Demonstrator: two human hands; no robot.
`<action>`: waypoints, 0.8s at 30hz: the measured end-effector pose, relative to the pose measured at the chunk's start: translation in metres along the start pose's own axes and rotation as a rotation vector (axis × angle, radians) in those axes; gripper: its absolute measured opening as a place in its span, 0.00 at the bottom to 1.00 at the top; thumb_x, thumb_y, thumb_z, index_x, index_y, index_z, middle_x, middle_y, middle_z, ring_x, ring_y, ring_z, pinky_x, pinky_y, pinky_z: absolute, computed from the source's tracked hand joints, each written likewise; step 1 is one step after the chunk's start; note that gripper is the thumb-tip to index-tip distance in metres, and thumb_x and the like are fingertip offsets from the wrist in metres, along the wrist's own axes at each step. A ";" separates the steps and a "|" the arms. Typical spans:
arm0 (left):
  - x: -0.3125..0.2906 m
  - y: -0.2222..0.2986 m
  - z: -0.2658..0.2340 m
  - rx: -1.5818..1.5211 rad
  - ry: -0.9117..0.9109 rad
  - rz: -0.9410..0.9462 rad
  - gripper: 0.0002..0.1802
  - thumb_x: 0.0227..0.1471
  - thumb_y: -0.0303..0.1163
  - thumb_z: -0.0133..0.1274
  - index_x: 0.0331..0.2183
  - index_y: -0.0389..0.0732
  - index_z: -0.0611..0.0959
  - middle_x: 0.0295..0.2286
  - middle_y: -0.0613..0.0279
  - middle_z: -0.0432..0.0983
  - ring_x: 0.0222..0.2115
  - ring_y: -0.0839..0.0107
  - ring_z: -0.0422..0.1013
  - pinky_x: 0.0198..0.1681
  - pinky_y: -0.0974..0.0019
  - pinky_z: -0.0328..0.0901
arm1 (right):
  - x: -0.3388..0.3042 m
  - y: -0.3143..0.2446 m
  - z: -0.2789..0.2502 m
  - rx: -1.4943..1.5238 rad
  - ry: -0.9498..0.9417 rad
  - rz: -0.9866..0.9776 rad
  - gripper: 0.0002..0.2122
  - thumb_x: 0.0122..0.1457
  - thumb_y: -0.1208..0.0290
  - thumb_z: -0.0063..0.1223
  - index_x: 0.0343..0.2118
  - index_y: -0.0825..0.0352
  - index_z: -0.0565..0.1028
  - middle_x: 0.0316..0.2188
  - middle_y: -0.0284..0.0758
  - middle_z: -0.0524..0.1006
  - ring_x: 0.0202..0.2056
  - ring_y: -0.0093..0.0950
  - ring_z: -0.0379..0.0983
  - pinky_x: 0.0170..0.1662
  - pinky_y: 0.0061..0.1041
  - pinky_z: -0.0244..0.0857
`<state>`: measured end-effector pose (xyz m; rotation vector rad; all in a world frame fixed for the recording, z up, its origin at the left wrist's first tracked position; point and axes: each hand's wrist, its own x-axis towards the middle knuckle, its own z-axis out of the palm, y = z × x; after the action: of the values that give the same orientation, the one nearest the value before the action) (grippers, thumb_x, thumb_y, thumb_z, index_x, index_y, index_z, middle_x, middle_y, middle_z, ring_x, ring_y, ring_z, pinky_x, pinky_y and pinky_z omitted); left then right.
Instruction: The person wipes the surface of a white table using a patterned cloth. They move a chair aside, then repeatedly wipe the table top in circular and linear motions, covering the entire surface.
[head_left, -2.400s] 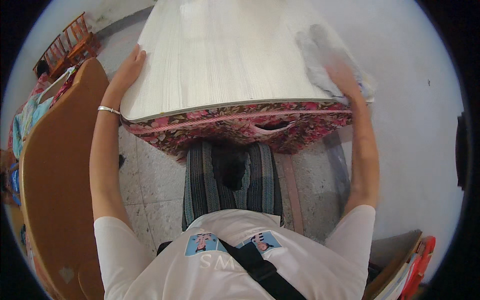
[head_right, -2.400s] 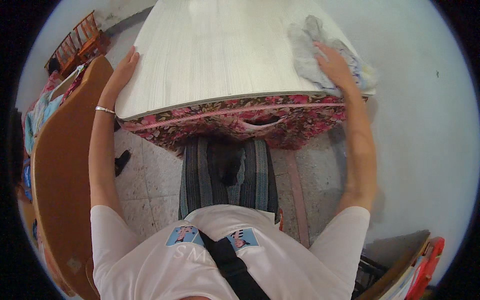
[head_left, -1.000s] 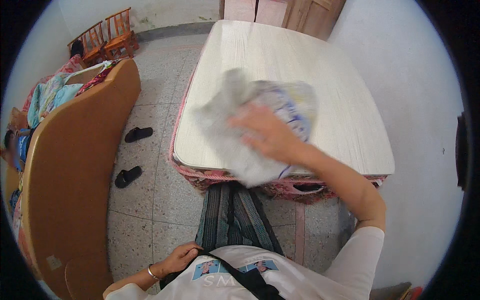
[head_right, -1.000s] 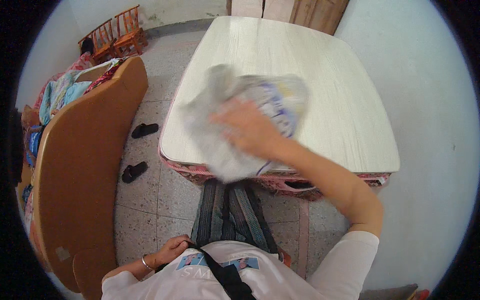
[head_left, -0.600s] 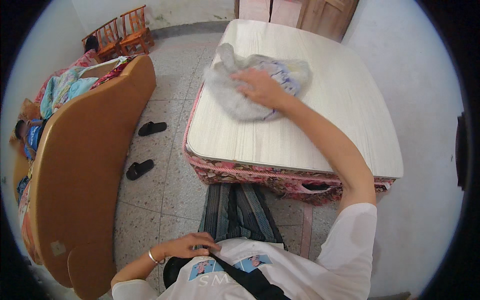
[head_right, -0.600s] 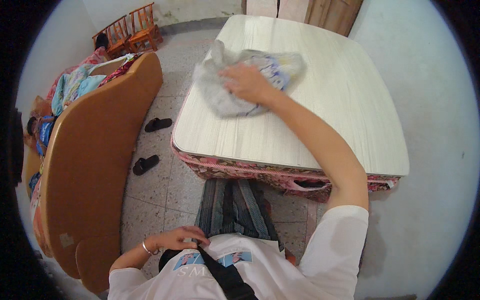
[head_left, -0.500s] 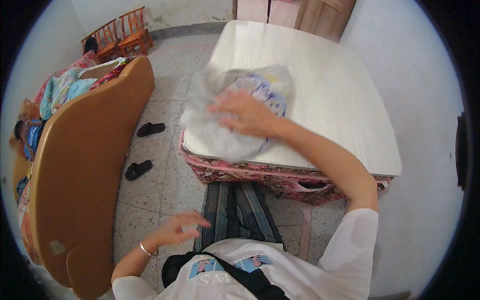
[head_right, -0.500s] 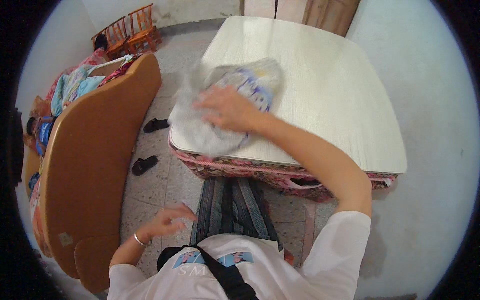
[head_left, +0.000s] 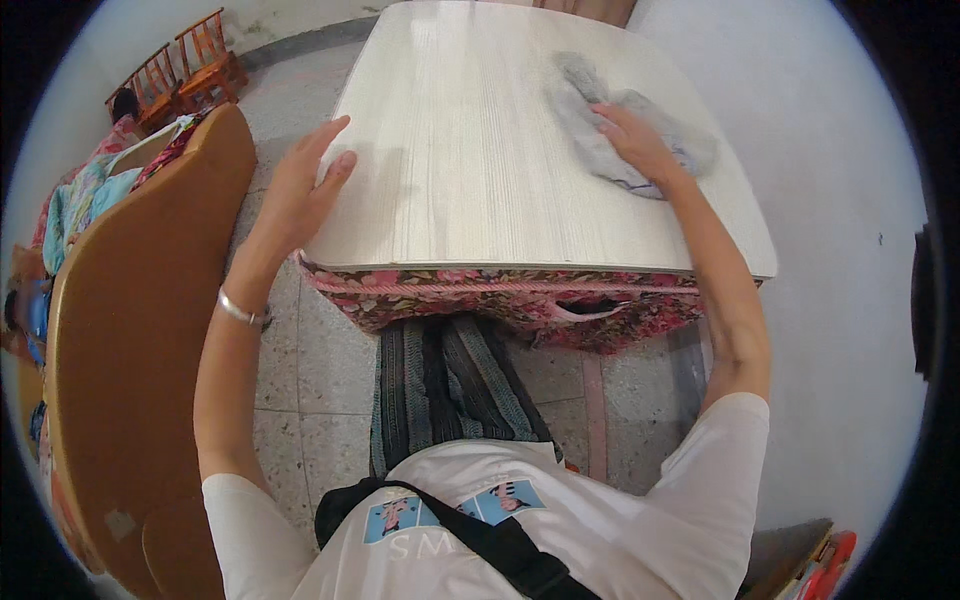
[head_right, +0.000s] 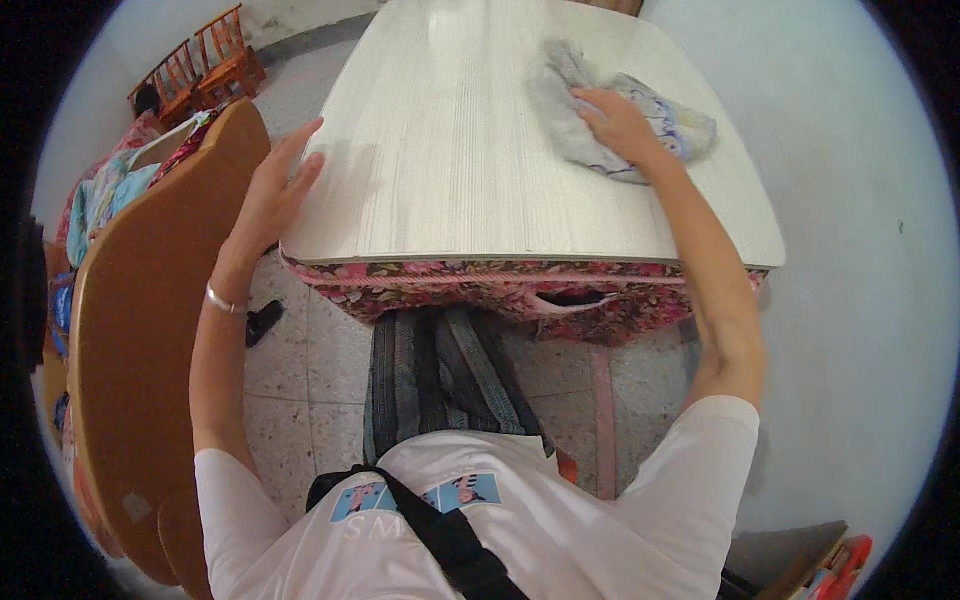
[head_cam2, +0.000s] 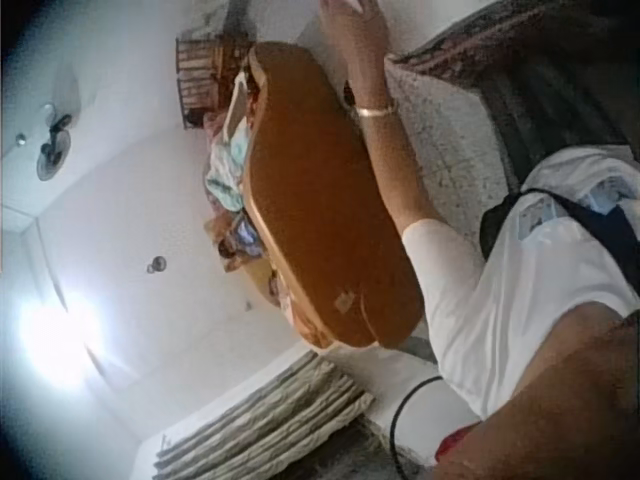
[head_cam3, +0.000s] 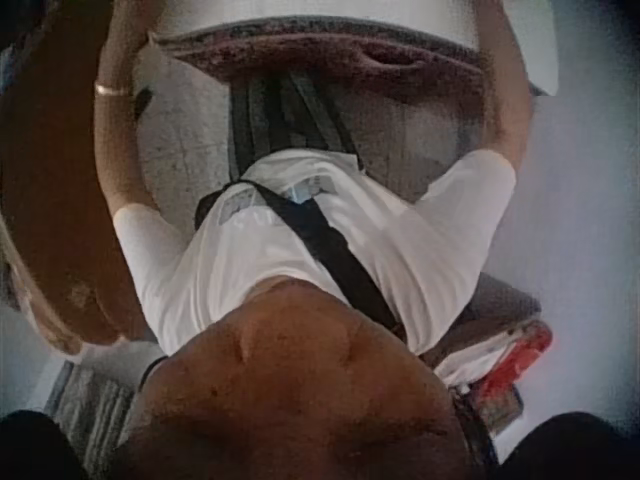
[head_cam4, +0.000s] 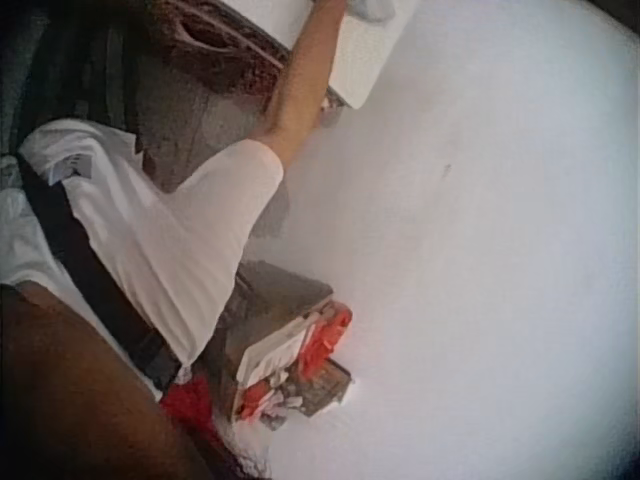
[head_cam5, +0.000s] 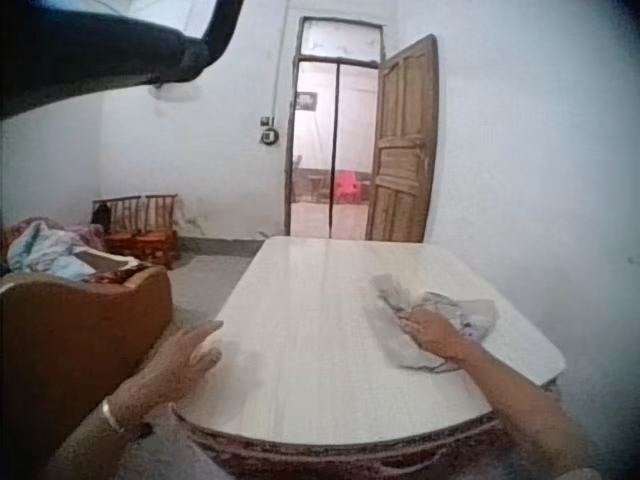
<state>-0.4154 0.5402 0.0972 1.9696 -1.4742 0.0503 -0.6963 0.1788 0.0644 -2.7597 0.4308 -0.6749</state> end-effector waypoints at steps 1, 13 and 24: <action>0.007 -0.007 0.008 0.038 -0.031 -0.059 0.25 0.61 0.40 0.42 0.55 0.38 0.68 0.55 0.41 0.60 0.56 0.52 0.58 0.59 0.61 0.52 | 0.007 -0.012 0.004 -0.032 0.022 -0.042 0.17 0.59 0.64 0.44 0.51 0.61 0.72 0.51 0.40 0.71 0.54 0.38 0.64 0.59 0.34 0.54; 0.007 -0.012 0.028 0.233 -0.143 -0.178 0.28 0.60 0.44 0.40 0.58 0.40 0.65 0.59 0.33 0.46 0.61 0.44 0.47 0.62 0.58 0.45 | -0.058 -0.098 -0.014 0.078 -0.252 -0.097 0.19 0.61 0.58 0.45 0.54 0.57 0.69 0.58 0.38 0.65 0.62 0.40 0.53 0.64 0.42 0.40; 0.013 0.002 0.036 0.197 -0.097 -0.148 0.28 0.59 0.44 0.42 0.57 0.42 0.66 0.58 0.33 0.50 0.58 0.42 0.53 0.59 0.53 0.51 | 0.024 0.068 -0.006 -0.262 -0.040 0.293 0.24 0.59 0.48 0.41 0.55 0.53 0.69 0.56 0.39 0.67 0.58 0.36 0.60 0.59 0.44 0.50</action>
<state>-0.4251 0.5104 0.0758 2.2636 -1.4248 0.0371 -0.6942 0.1068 0.0574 -2.8540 0.9535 -0.5211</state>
